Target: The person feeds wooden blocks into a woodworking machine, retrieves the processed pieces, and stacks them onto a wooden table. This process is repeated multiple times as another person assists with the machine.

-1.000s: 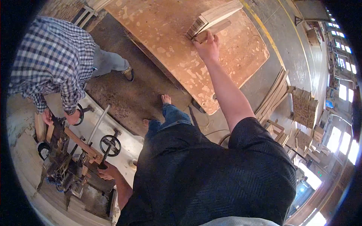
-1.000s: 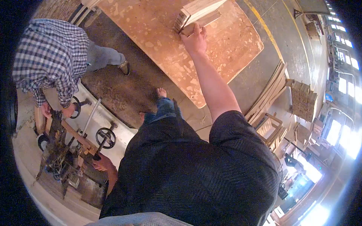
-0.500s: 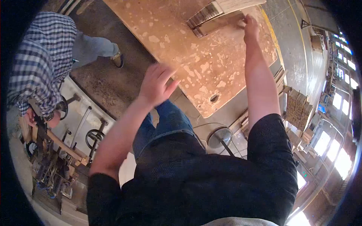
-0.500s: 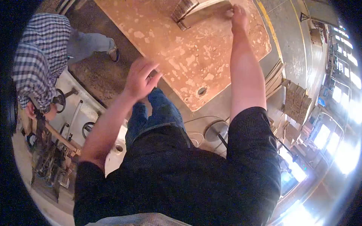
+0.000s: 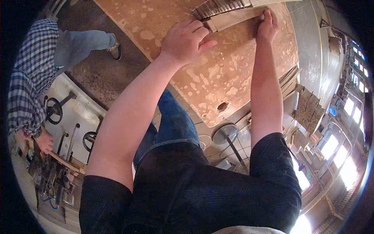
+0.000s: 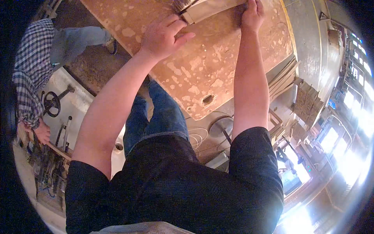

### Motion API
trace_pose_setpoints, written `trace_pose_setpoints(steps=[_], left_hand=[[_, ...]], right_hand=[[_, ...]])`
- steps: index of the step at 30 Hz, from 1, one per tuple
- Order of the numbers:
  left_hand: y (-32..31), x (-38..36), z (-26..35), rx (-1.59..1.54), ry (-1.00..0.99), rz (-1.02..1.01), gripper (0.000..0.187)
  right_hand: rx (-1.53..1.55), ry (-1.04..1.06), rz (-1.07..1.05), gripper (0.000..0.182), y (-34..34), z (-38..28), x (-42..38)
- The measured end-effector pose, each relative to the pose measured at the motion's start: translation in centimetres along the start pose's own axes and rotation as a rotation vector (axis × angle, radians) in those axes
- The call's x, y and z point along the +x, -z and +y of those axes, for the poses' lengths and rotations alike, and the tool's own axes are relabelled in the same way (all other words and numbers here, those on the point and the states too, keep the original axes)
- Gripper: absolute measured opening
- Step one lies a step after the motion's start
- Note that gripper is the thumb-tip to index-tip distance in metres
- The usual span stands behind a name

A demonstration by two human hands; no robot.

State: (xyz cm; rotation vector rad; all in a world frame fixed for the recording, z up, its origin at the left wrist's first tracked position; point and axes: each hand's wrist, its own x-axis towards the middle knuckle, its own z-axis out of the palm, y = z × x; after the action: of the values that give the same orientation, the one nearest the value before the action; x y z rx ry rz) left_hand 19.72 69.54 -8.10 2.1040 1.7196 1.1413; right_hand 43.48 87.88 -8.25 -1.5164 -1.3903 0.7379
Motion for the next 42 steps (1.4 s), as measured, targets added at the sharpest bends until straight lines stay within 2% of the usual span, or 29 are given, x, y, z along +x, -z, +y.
trace_pose_setpoints(steps=[5,7,14,16,20,24,26,30,33,36,42], left_hand=[[-0.3,0.2,-0.3,-0.024,-0.02,0.04,0.024],[-0.3,0.2,-0.2,-0.033,0.008,0.024,0.022],[-0.7,0.2,0.3,0.006,0.067,-0.034,0.018],[-0.8,0.4,0.3,0.023,0.044,-0.031,0.018],[-1.3,0.5,0.1,0.045,0.038,-0.028,0.02],[-1.5,0.5,0.0,0.072,-0.009,-0.058,0.02],[-1.5,0.5,0.1,0.105,-0.024,-0.062,0.02],[-1.7,0.6,0.2,0.105,-0.073,-0.064,0.019],[-1.6,0.4,0.5,0.091,-0.029,-0.07,0.02],[-1.4,0.4,0.8,0.079,-0.043,-0.067,0.021],[-1.3,0.9,1.1,0.113,-0.095,-0.028,0.021]], right_hand=[[0.101,-0.016,-0.008,0.034,-0.2,1.2,0.3],[0.029,0.06,0.007,0.036,-0.2,1.2,0.3],[-0.078,-0.018,0.032,0.038,0.1,2.0,0.6],[-0.003,-0.025,-0.017,0.048,0.4,3.8,1.2],[-0.112,-0.027,0.028,0.047,0.1,0.9,-0.1],[-0.074,0.106,0.032,0.047,0.3,4.2,1.3],[-0.073,0.146,-0.012,0.045,0.2,3.3,0.8],[-0.202,0.189,0.045,0.04,0.4,2.0,0.3],[-0.197,0.188,0.048,0.039,0.6,0.4,-0.3],[-0.1,0.091,-0.002,0.038,0.8,-1.3,-0.9],[-0.091,0.098,-0.006,0.039,1.2,-2.4,-1.2]])
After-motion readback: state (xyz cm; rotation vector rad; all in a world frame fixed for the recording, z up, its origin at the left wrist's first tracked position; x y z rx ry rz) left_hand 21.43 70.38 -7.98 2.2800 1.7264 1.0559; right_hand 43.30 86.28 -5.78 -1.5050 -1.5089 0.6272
